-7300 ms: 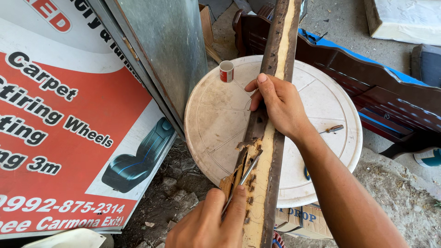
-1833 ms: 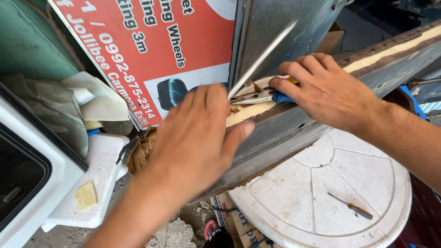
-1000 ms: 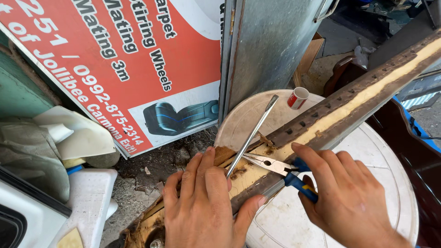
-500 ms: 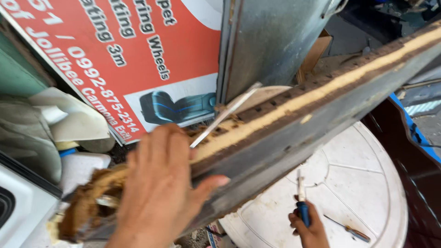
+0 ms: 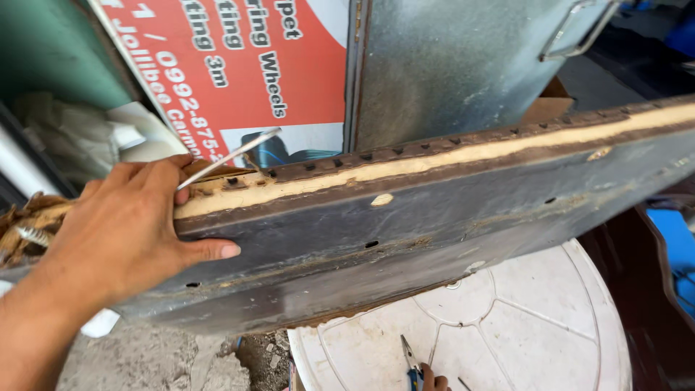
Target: The person uses a metal rod and pliers to scrape and remove material from a long, dark wooden beam resting on a white plastic lid. The person repeatedly scrapes along the beam's surface and uses pliers to pull out loosened pieces.
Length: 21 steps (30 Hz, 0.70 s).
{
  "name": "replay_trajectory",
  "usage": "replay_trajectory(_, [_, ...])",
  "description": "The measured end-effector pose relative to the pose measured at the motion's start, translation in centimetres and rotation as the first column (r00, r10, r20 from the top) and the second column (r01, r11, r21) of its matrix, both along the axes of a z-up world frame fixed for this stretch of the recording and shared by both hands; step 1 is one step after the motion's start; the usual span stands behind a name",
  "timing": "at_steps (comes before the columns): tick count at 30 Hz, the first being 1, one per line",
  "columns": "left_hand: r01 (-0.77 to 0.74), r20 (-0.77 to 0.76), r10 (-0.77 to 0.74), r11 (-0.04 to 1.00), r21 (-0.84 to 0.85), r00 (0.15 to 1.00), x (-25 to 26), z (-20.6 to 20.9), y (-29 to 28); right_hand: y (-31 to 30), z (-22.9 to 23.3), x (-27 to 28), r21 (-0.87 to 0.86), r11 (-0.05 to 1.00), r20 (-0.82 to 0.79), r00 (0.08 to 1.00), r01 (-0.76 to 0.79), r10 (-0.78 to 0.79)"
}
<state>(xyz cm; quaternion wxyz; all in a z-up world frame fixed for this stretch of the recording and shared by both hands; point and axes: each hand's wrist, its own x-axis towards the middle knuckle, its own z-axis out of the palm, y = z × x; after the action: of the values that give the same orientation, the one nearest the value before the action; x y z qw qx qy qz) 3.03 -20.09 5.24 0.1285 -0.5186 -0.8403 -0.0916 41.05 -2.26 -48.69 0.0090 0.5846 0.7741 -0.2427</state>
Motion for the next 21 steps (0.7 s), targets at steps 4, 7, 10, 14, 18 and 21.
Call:
replay_trajectory(4, [-0.185, -0.004, 0.187, 0.967, -0.177, 0.982, 1.5, 0.6, -0.5, 0.6, 1.1, -0.9, 0.142, 0.985, -0.17, 0.979, -0.093, 0.117])
replay_trajectory(7, [-0.178, -0.032, 0.176, 0.966, -0.187, 0.984, 2.4, 1.0, -0.8, 0.6, 6.5, -1.1, 0.436, 0.9, -0.411, 0.883, -0.029, 0.228])
replay_trajectory(10, [-0.165, 0.005, 0.167, 0.975, -0.147, 0.986, 2.8, 1.3, -0.7, 3.3, 17.1, -1.4, 0.417, 0.895, -0.738, 0.633, 0.159, 0.231])
replay_trajectory(14, [-0.071, 0.039, 0.072, 0.997, -0.025, 0.997, 2.5, 1.2, -0.5, 7.9, 33.7, 0.5, 0.834, 0.506, -0.523, 0.609, 0.221, 0.596])
replay_trajectory(18, [-0.002, 0.007, 0.002, 1.0, 0.023, 1.0, 1.8, 1.0, -0.4, 10.4, 44.7, -2.2, 0.943, 0.31, -0.3, 0.707, 0.119, 0.641])
replay_trajectory(21, [0.01, -0.005, -0.01, 1.0, 0.023, 1.0, 1.9, 0.5, -0.8, 11.7, 48.8, -5.4, 0.959, 0.285, -0.167, 0.796, -0.008, 0.582])
